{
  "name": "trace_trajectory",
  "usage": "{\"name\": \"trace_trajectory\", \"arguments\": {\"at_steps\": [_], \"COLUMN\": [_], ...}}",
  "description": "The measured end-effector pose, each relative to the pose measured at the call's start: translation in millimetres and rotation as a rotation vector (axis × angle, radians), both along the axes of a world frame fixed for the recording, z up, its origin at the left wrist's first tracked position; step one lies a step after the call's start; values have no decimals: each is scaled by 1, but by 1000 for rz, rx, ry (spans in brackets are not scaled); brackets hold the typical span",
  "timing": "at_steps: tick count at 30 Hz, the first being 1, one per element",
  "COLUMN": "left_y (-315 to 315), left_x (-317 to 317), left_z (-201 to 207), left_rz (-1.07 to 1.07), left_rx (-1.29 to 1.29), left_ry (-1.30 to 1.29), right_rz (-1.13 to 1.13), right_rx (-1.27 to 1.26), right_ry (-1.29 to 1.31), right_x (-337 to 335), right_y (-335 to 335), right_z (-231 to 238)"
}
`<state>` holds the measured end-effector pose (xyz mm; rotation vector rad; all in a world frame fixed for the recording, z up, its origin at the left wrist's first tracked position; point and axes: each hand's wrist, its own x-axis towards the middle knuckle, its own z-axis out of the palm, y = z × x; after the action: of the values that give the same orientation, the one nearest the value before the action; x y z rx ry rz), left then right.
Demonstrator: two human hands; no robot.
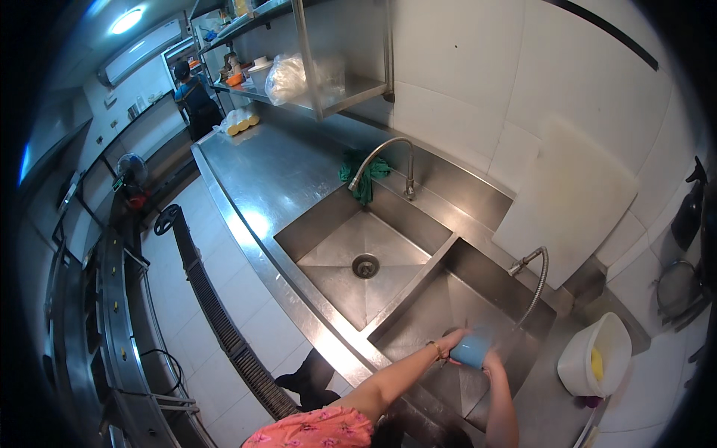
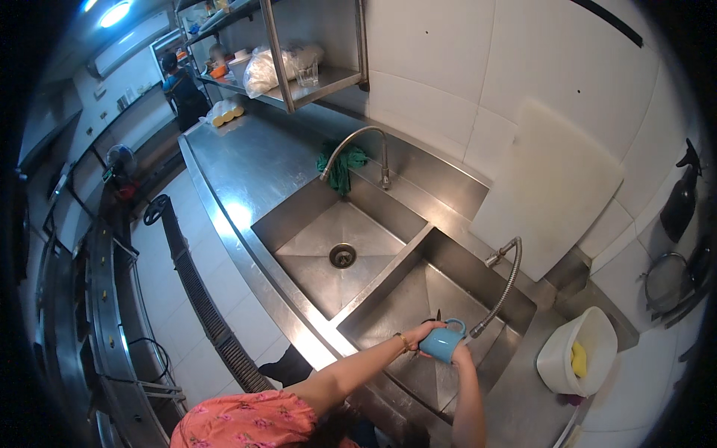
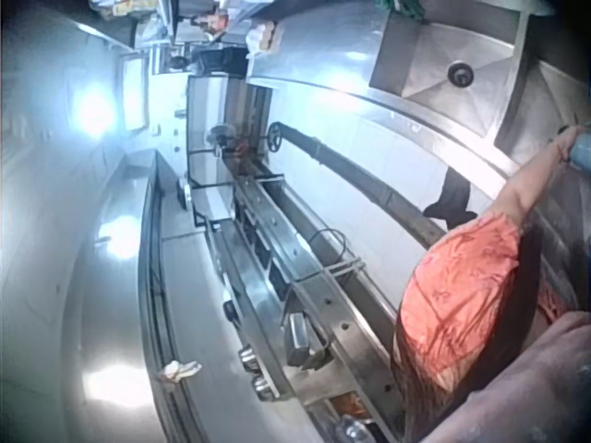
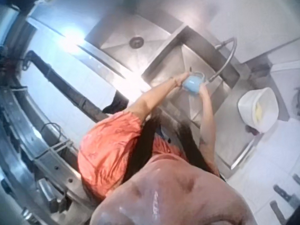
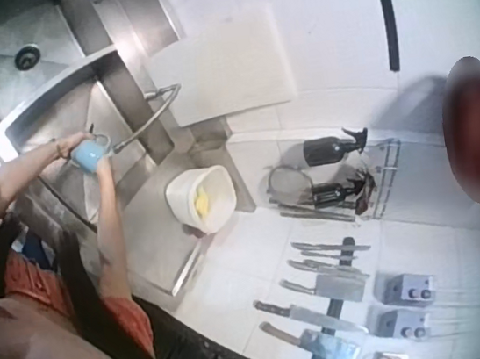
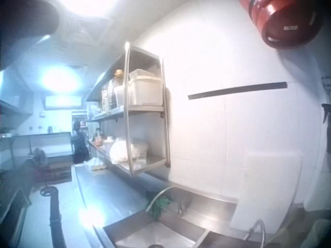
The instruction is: The person places small yellow dough pieces into a metal tray, then washes a blue mug and spoon at a sink. Later, the person places filling into yellow dough cups on a stainless steel table alongside another worker.
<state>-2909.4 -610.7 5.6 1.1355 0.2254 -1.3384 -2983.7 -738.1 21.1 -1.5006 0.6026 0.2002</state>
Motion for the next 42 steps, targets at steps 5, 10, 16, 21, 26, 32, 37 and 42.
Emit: {"name": "trace_trajectory", "arguments": {"at_steps": [5, 10, 16, 21, 26, 32, 37, 42], "left_y": [13, 9, 6, 7, 1, 2, 5, 10], "left_x": [13, 9, 7, 6, 3, 9, 3, -10], "left_z": [1, 7, -2, -2, 8, -4, -15, -10], "left_rz": [-86, -31, -15, -47, 11, -51, -64, 50], "left_rx": [-153, -104, -8, -81, 81, 150, 142, 194], "left_ry": [-39, 60, -8, -7, -136, -172, -146, -78], "right_rz": [-161, 501, 140, 391, -125, -510, -898, -745], "right_rx": [387, -808, -15, -193, 395, 321, 455, 363], "right_ry": [-48, -168, -56, -238, -7, -124, -306, -341], "right_x": [-4, -4, -4, -9, -2, 4, 14, 18], "right_y": [0, -21, -12, -6, -5, -2, 0, 1], "right_z": [-5, -25, -29, -3, -22, -54, -47, -33]}}
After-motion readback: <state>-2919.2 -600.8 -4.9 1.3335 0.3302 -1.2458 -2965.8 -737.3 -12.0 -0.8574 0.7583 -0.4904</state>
